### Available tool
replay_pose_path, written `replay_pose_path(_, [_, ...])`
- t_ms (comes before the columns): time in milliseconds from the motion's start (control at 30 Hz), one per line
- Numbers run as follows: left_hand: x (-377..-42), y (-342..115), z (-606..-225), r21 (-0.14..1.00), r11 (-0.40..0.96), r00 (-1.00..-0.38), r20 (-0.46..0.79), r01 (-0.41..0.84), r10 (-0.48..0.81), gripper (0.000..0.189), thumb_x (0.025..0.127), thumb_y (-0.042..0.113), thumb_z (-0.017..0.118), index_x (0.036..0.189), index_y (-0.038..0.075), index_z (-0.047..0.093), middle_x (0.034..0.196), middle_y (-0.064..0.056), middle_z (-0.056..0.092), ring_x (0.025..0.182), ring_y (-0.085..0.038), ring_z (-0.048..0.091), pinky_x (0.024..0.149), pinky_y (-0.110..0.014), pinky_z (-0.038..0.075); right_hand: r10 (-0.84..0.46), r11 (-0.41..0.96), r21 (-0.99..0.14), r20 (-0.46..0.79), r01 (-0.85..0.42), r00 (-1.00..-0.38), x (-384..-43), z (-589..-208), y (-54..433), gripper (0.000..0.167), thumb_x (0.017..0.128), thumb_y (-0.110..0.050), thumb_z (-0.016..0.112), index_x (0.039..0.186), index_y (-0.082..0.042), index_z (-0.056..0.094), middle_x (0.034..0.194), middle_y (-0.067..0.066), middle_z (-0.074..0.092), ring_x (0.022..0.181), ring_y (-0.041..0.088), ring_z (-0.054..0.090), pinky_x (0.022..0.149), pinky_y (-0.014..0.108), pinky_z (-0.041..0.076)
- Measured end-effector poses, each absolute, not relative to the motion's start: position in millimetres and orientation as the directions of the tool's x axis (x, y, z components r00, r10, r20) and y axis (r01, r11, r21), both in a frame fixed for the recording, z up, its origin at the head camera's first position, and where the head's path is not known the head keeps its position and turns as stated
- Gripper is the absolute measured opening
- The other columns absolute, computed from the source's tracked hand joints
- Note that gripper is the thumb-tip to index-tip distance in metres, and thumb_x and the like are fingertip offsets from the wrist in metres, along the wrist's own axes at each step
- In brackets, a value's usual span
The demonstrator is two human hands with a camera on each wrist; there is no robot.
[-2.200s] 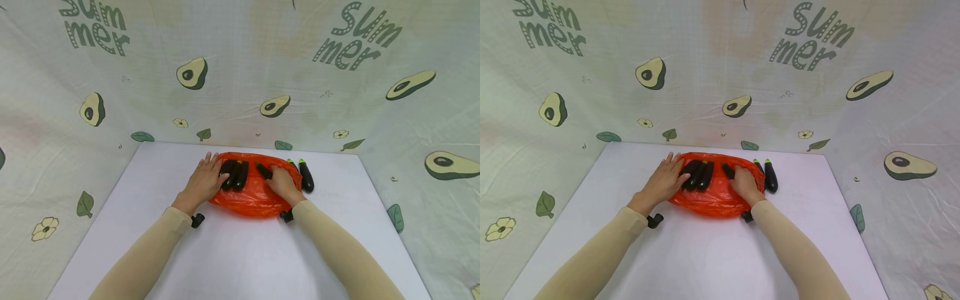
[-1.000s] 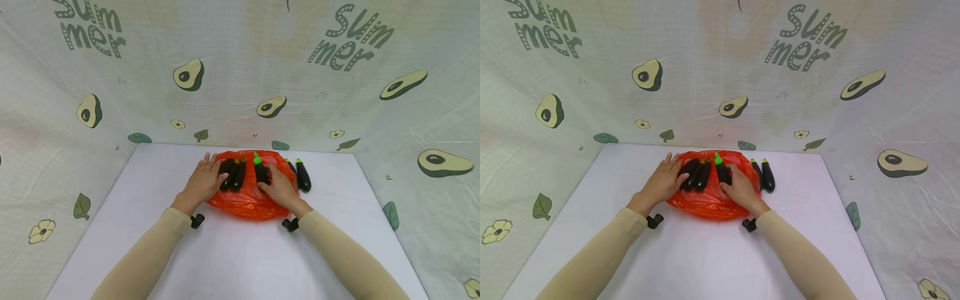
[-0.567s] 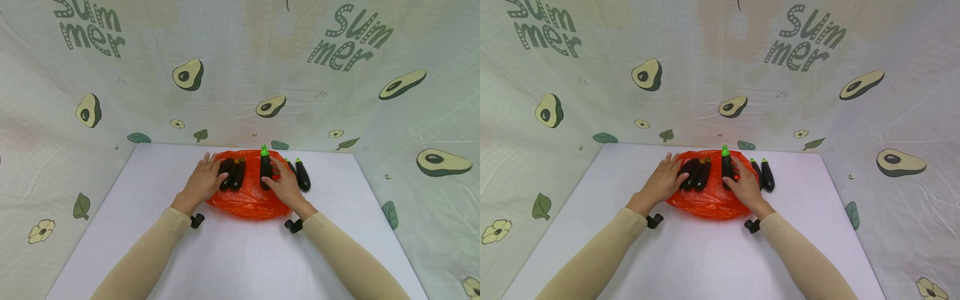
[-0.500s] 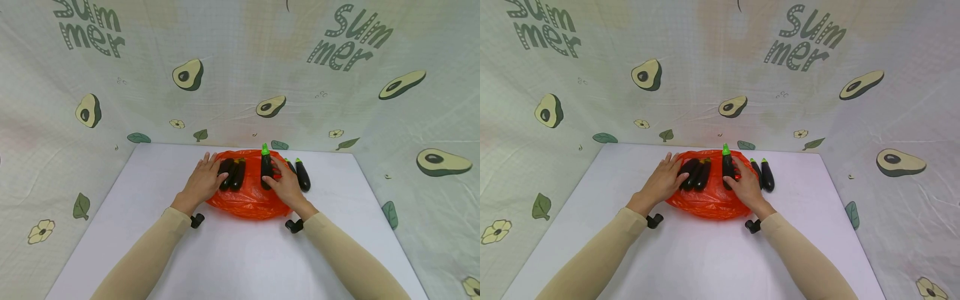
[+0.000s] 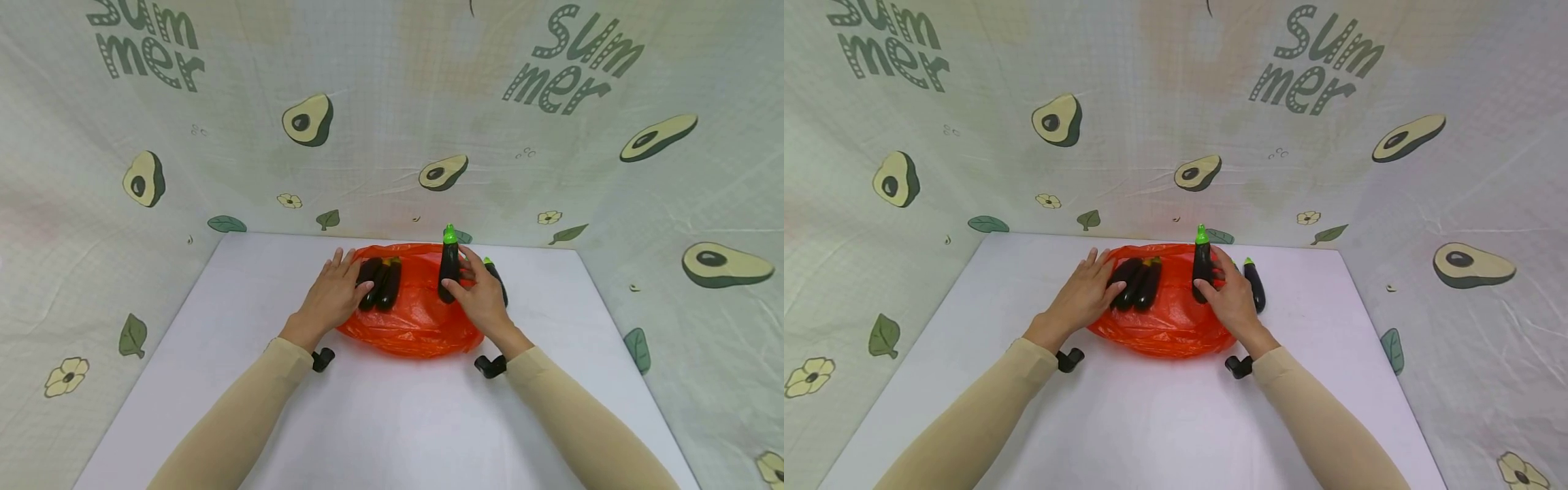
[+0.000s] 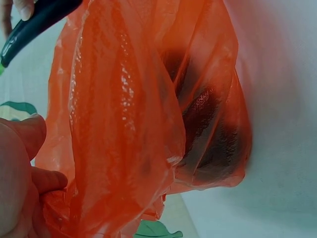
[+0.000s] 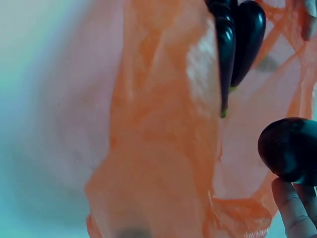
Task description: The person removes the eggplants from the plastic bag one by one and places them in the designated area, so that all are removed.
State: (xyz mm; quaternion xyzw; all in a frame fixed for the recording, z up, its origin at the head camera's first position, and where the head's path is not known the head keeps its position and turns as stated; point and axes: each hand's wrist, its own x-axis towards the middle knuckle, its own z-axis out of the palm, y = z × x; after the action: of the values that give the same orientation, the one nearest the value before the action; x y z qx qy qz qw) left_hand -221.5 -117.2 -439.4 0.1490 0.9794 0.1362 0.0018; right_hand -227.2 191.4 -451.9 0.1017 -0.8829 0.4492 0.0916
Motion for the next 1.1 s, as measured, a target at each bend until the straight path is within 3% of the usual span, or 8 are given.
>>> replay_pose_path(767, [-225,-119,-438,0.176,0.935,-0.951,0.064,0.308,0.301,0.071,0.111,0.045,0.049,0.163,0.000,0.034,0.175,-0.019,0.022,0.164,-0.040,0.009,0.132,-0.056,0.013,-0.007,0.619,-0.754,0.272,-0.218,-0.962,-234,-438,222,0.074,0.101,-0.020,0.074,0.164,-0.023,0.037,0.141,0.021,0.064,0.116,0.040,0.068,0.089,0.057,0.063])
replay_pose_path(1100, [-226,-122,-438,0.140,0.940,-0.950,0.055,0.311,0.306,0.071,0.111,0.047,0.046,0.165,0.001,0.032,0.175,-0.018,0.020,0.164,-0.038,0.008,0.133,-0.055,0.012,0.043,0.641,-0.743,0.284,-0.191,-0.958,-239,-430,242,0.073,0.102,-0.021,0.072,0.165,-0.023,0.035,0.142,0.025,0.063,0.123,0.044,0.067,0.096,0.062,0.058])
